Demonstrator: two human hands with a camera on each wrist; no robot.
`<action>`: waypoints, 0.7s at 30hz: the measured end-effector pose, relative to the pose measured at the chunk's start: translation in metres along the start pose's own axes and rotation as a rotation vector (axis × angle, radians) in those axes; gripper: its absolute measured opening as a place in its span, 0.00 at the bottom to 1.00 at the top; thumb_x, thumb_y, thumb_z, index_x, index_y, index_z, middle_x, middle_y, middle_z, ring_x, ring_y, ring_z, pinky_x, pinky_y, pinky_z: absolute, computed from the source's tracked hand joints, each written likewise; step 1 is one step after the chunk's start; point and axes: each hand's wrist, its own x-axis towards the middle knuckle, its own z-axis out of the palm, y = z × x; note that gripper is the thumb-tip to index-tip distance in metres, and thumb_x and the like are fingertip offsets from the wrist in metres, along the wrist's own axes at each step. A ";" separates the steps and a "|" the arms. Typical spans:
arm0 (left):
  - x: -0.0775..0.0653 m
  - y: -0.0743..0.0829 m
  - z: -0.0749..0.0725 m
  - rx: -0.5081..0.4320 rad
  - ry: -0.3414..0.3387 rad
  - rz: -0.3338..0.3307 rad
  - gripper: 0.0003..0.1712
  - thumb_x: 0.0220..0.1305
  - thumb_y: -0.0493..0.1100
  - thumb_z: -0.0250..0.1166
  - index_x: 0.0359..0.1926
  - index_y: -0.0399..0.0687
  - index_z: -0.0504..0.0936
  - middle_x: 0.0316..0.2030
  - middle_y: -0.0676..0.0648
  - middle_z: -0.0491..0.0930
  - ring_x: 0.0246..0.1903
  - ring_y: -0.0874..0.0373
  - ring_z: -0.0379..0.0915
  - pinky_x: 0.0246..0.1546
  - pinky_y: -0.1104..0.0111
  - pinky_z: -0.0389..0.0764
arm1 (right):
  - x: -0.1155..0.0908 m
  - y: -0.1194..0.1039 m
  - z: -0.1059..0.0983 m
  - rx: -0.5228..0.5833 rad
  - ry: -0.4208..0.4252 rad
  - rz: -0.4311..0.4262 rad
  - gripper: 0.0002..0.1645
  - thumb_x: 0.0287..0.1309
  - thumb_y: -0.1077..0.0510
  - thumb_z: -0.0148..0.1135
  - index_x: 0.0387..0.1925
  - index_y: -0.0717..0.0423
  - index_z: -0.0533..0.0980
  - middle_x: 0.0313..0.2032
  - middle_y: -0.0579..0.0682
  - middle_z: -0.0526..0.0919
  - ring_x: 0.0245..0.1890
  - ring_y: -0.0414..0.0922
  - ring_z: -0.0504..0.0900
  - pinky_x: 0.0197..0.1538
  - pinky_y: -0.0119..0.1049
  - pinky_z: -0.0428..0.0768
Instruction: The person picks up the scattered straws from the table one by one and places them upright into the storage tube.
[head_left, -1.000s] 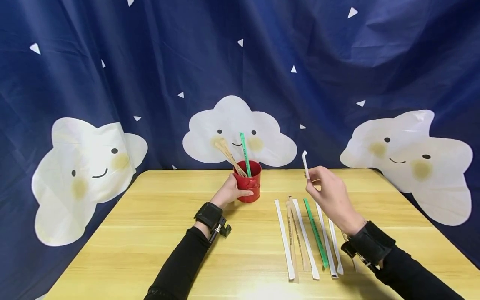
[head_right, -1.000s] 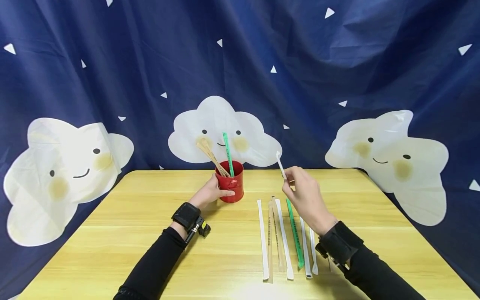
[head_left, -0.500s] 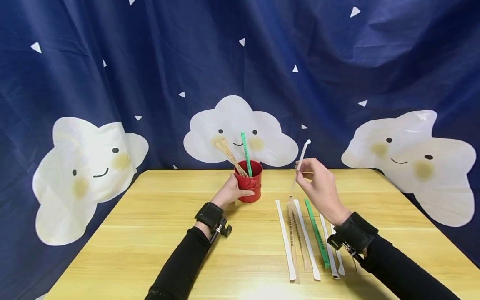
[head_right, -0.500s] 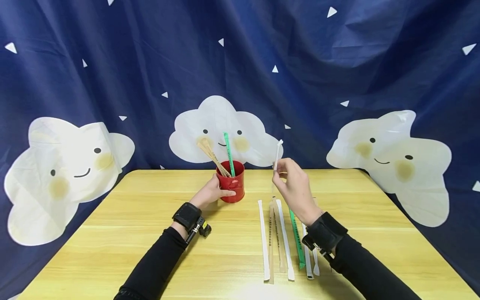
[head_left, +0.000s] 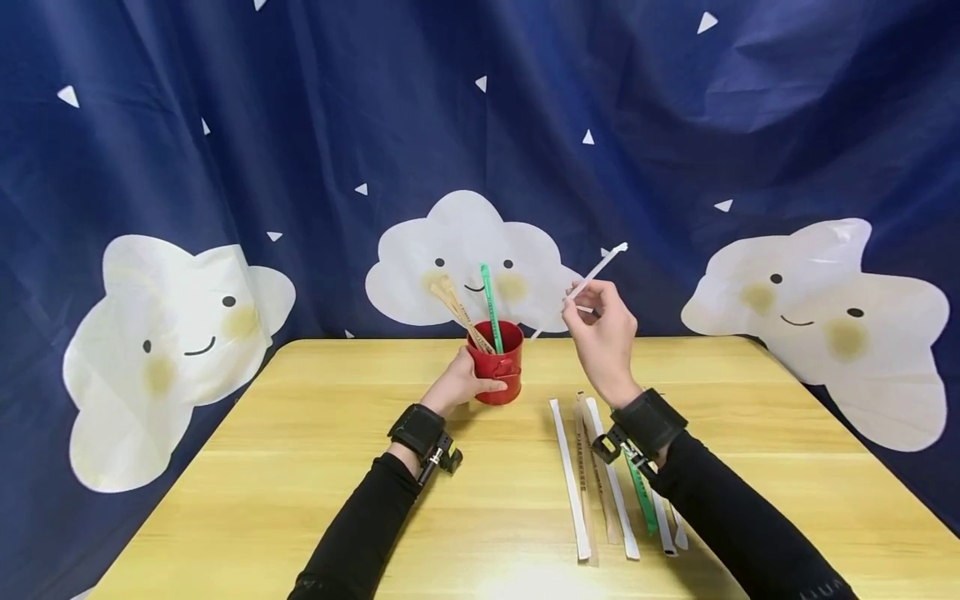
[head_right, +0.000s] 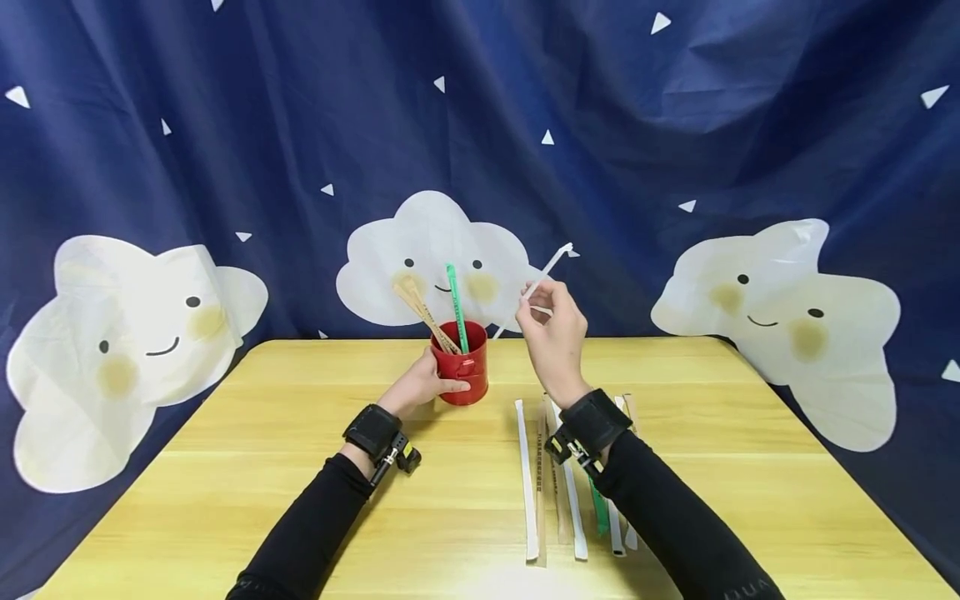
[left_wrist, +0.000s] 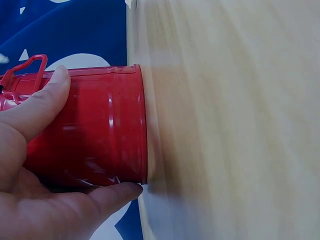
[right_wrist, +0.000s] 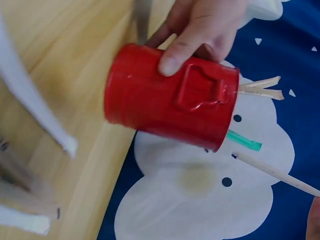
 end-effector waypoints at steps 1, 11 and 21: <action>-0.001 0.000 0.000 0.001 0.001 -0.007 0.51 0.56 0.32 0.76 0.74 0.41 0.55 0.66 0.40 0.68 0.66 0.45 0.65 0.70 0.49 0.65 | 0.001 -0.001 0.002 0.008 0.002 0.004 0.15 0.61 0.68 0.66 0.49 0.64 0.77 0.43 0.54 0.87 0.40 0.45 0.87 0.46 0.39 0.86; 0.001 0.001 0.000 -0.001 0.001 -0.004 0.52 0.55 0.33 0.77 0.74 0.42 0.55 0.66 0.41 0.68 0.65 0.45 0.65 0.70 0.49 0.65 | 0.010 -0.005 0.024 0.014 -0.024 -0.012 0.15 0.61 0.66 0.66 0.50 0.63 0.77 0.43 0.55 0.87 0.41 0.46 0.87 0.46 0.48 0.87; -0.001 -0.002 0.001 0.012 0.001 0.018 0.51 0.56 0.34 0.76 0.74 0.42 0.56 0.66 0.41 0.69 0.65 0.45 0.67 0.70 0.50 0.66 | 0.005 -0.001 0.047 -0.027 -0.144 -0.031 0.13 0.62 0.66 0.65 0.48 0.63 0.77 0.41 0.57 0.86 0.41 0.49 0.88 0.46 0.44 0.87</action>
